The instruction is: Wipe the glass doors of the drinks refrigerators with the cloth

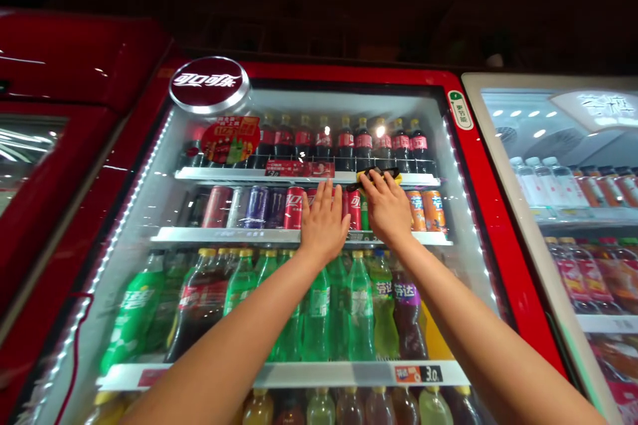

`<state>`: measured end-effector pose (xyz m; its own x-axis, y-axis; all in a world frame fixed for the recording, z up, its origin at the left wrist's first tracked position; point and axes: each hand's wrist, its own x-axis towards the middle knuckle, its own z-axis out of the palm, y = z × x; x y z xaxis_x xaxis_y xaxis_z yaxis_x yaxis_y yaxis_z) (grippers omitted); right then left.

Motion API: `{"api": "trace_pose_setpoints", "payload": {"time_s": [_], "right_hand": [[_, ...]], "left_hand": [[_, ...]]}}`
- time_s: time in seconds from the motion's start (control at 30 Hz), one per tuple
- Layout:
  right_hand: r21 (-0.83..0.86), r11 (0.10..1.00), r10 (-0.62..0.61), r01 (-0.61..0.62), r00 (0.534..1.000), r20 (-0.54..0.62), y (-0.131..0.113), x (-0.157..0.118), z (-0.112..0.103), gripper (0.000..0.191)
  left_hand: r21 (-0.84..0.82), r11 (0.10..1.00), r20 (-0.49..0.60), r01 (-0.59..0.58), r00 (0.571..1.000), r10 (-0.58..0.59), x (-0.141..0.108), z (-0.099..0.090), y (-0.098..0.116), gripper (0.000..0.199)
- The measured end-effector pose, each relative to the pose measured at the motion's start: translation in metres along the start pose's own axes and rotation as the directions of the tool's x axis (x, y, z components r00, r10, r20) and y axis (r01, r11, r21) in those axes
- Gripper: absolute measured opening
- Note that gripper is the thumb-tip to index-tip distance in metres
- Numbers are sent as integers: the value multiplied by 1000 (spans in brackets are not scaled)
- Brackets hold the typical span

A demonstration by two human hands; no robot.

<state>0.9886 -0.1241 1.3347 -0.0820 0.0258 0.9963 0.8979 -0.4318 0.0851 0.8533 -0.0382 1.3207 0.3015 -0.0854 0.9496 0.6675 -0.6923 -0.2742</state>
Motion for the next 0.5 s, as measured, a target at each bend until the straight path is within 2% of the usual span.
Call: {"api": "trace_pose_setpoints", "payload": {"time_s": [0.07,0.13,0.2,0.27,0.33,0.4,0.5], "right_hand": [[8,996,85,-84,996,-32,4,-1,1,54],[7,986,164,-164,984,-63,0,-16,2,56],[-6,986,166,-166,985,-56,-14,-36,3,58],[-23,994,106,-107,994,-11,-35,-46,4,58],[-26,998,51,-50,998,33,-54,-41,6,57],[-14,1000,18,-17,999,47,-65,-22,7,58],[14,1000,1,-1,1000,29,-62,6,6,57]], "left_hand": [[-1,1000,4,-2,1000,2,-3,-2,-7,64],[1,1000,13,-12,1000,12,-8,-3,-16,64],[5,1000,17,-17,1000,17,-14,-4,-26,64],[9,1000,8,-19,1000,19,-18,-4,-36,64],[14,1000,-8,-24,1000,24,-19,-4,-45,64],[17,1000,-21,-27,999,27,-18,-4,-52,64],[15,1000,-16,-22,1000,22,-17,-4,-58,64]]}}
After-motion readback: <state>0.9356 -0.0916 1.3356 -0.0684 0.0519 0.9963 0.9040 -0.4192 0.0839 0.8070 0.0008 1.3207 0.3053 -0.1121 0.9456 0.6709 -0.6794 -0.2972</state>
